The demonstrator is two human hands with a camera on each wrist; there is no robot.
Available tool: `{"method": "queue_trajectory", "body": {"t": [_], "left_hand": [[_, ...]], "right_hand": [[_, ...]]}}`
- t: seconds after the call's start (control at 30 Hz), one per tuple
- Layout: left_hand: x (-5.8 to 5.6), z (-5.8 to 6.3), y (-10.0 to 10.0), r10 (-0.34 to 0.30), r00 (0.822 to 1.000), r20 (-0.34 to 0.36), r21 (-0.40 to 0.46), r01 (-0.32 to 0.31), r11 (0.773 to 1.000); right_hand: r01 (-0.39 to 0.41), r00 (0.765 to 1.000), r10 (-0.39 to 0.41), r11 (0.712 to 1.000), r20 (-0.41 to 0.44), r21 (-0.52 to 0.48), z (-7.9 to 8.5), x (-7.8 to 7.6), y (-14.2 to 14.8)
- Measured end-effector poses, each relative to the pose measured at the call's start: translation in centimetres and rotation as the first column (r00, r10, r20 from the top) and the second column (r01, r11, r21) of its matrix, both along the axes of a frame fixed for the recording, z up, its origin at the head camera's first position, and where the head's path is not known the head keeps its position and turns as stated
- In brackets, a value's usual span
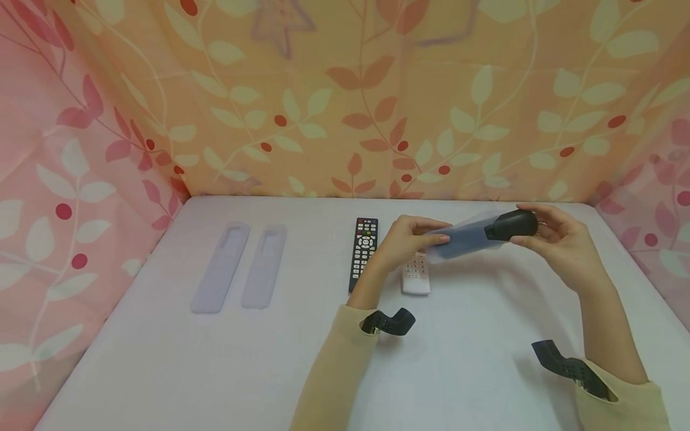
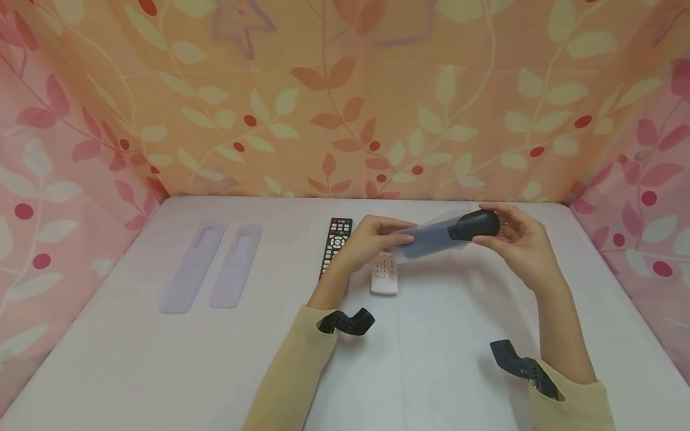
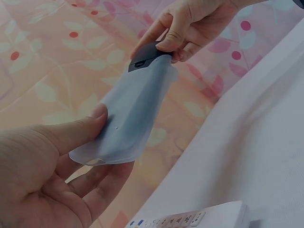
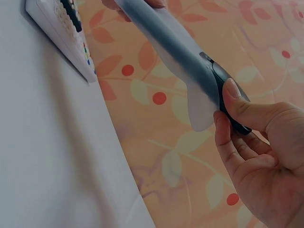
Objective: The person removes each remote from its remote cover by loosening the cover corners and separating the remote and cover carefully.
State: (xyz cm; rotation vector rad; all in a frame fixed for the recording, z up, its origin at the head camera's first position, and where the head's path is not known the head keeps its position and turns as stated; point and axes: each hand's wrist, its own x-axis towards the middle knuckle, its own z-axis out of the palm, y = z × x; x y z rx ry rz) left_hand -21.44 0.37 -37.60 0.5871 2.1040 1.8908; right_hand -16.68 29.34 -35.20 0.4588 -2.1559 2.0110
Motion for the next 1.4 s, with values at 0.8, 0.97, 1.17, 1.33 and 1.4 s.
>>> {"method": "queue_trajectory", "body": {"t": [0.8, 0.97, 1.17, 1.33, 1.4], "left_hand": [[-0.12, 0.08, 0.09, -0.003, 1.0, 0.005, 0.038, 0.002, 0.999], [-0.04, 0.17, 0.01, -0.012, 1.0, -0.008, 0.04, 0.012, 0.999], [-0.02, 0.16, -0.15, -0.001, 1.0, -0.02, 0.033, 0.001, 0.999], [-0.06, 0.14, -0.19, -0.001, 1.0, -0.024, 0.032, 0.002, 1.0], [-0.08, 0.11, -0.17, 0.0, 1.0, -0.021, 0.031, 0.001, 1.0]], "right_hand": [[0.034, 0.999, -0.034, 0.999, -0.002, 0.005, 0.06, 0.06, 0.33], [0.05, 0.999, -0.049, 0.998, -0.006, 0.026, 0.15, 0.17, 0.46], [0.065, 0.998, -0.064, 0.997, -0.007, 0.048, 0.24, 0.24, 0.53], [0.079, 0.997, -0.079, 0.995, -0.004, 0.057, 0.23, 0.25, 0.66], [0.076, 0.997, -0.076, 0.996, -0.009, 0.045, 0.19, 0.27, 0.71]]}}
